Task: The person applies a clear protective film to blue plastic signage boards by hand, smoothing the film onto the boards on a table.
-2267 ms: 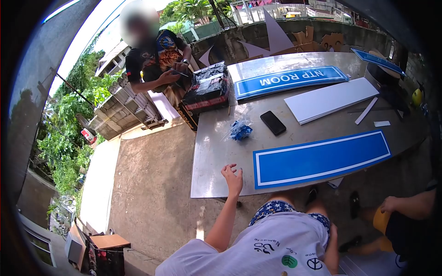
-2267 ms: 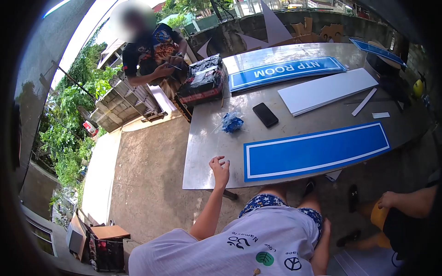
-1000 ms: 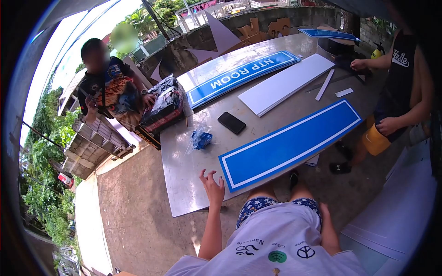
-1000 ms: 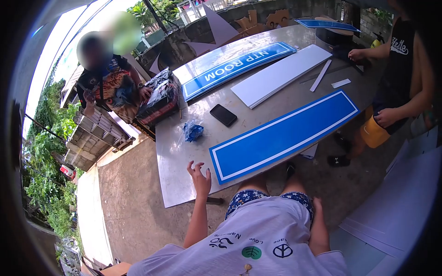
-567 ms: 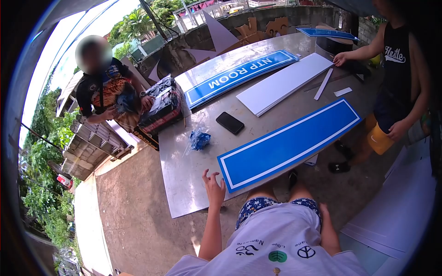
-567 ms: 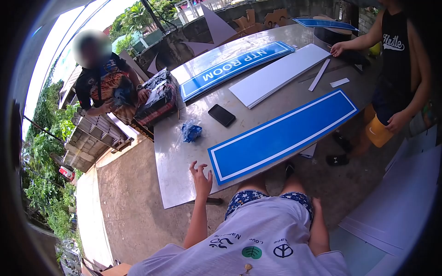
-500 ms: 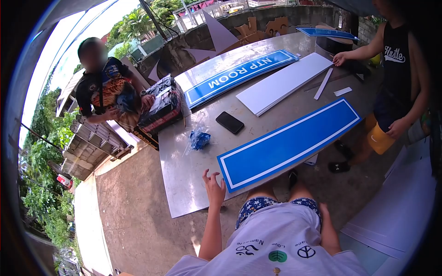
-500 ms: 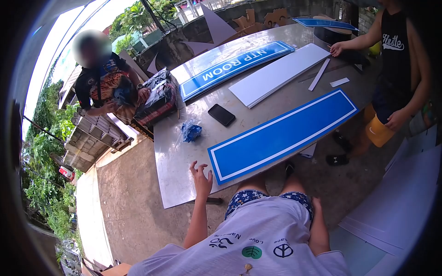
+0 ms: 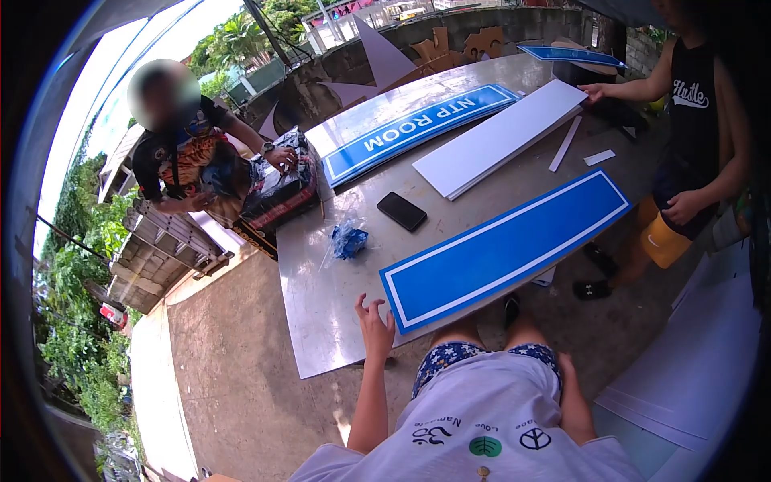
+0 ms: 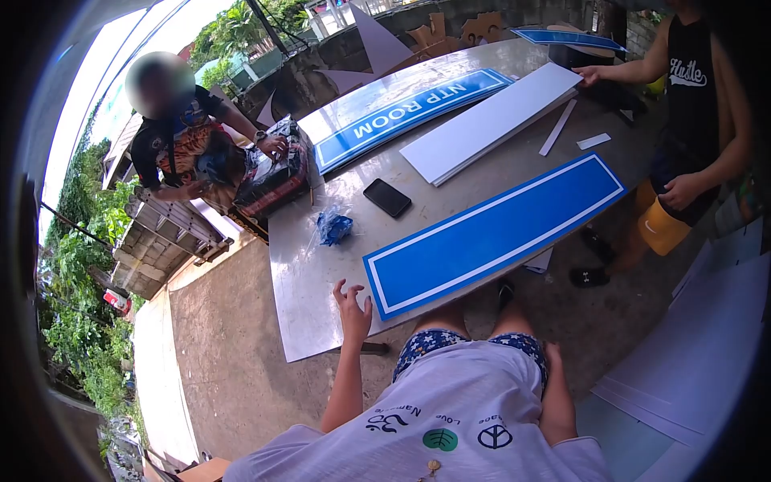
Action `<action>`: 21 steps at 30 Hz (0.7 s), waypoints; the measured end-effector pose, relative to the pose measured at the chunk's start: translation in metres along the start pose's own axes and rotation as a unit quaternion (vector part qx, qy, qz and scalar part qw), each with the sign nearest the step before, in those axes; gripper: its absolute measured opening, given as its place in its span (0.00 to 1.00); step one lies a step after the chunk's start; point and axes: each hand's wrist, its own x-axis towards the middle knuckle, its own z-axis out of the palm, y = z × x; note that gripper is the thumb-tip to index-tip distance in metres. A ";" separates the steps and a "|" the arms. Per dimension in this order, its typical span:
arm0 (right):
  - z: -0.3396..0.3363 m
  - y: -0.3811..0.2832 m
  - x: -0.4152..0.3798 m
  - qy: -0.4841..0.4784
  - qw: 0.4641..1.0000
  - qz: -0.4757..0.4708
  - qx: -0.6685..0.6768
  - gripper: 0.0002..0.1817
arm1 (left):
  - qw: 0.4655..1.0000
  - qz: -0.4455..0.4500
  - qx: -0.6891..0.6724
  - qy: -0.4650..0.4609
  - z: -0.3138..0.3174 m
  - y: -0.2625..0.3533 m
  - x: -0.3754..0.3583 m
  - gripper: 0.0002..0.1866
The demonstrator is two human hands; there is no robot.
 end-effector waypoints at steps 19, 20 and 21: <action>-0.002 -0.041 -0.036 0.017 0.999 -0.003 -0.033 0.25 | 1.000 -0.015 0.017 -0.015 -0.001 -0.006 -0.001 0.16; -0.002 -0.047 -0.043 0.018 0.999 -0.003 -0.037 0.25 | 1.000 -0.014 0.016 -0.016 0.000 -0.006 -0.001 0.16; -0.002 -0.054 -0.053 0.021 0.999 -0.002 -0.042 0.25 | 0.999 -0.012 0.014 -0.026 0.000 -0.006 -0.001 0.16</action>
